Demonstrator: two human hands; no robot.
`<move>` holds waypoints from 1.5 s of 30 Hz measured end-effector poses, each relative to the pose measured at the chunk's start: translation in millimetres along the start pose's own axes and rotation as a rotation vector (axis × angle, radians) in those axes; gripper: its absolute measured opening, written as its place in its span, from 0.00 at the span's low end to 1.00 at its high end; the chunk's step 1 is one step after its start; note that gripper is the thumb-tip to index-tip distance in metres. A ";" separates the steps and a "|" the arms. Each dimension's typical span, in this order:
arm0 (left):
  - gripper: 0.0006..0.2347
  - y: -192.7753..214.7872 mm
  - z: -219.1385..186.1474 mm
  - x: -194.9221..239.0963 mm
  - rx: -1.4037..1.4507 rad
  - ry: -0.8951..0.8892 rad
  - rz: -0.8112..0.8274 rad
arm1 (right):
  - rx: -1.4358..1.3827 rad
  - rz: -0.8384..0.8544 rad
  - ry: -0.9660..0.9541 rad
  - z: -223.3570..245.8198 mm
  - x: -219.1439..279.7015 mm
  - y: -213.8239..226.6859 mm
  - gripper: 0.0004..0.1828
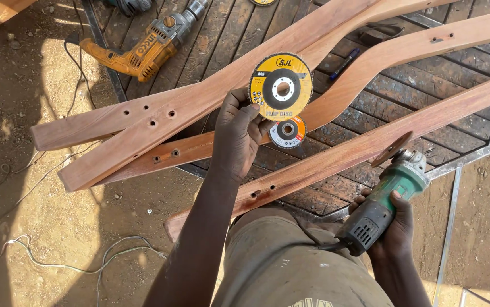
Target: Sanding a wooden plank using an angle grinder and inspecting sanding discs.
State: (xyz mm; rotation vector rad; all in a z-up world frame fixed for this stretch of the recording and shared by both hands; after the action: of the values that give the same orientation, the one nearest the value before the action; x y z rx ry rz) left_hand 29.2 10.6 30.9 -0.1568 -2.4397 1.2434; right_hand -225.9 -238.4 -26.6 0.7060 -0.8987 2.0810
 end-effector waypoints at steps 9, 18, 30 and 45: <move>0.11 0.8 -8.2 11.0 -0.003 -0.028 0.008 | -0.006 0.027 -0.012 -0.6 -4.4 1.0 0.29; 0.10 10.4 -5.6 9.7 0.010 -0.026 -0.010 | 0.019 0.002 0.004 1.0 -1.5 -7.8 0.28; 0.05 7.4 18.2 19.9 1.081 0.465 0.525 | 0.016 0.030 -0.026 0.7 0.5 -4.2 0.29; 0.05 -28.5 -12.1 39.3 1.138 0.568 0.689 | -0.038 0.098 0.024 -0.8 9.0 -23.7 0.30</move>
State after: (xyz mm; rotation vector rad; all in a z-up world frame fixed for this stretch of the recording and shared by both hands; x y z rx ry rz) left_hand 0.3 13.4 71.6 -0.8898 -0.9540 2.2572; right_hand -212.1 -222.8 -12.1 0.6270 -0.9746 2.1479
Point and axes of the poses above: each hand's wrist, its own x-axis away from the middle knuckle, its own y-axis out of the back of the hand, z = x × y, the point moved 7 cm from there along -x, towards the middle knuckle, and after that the axes turned 8 degrees about x, right-handed, at the moved point
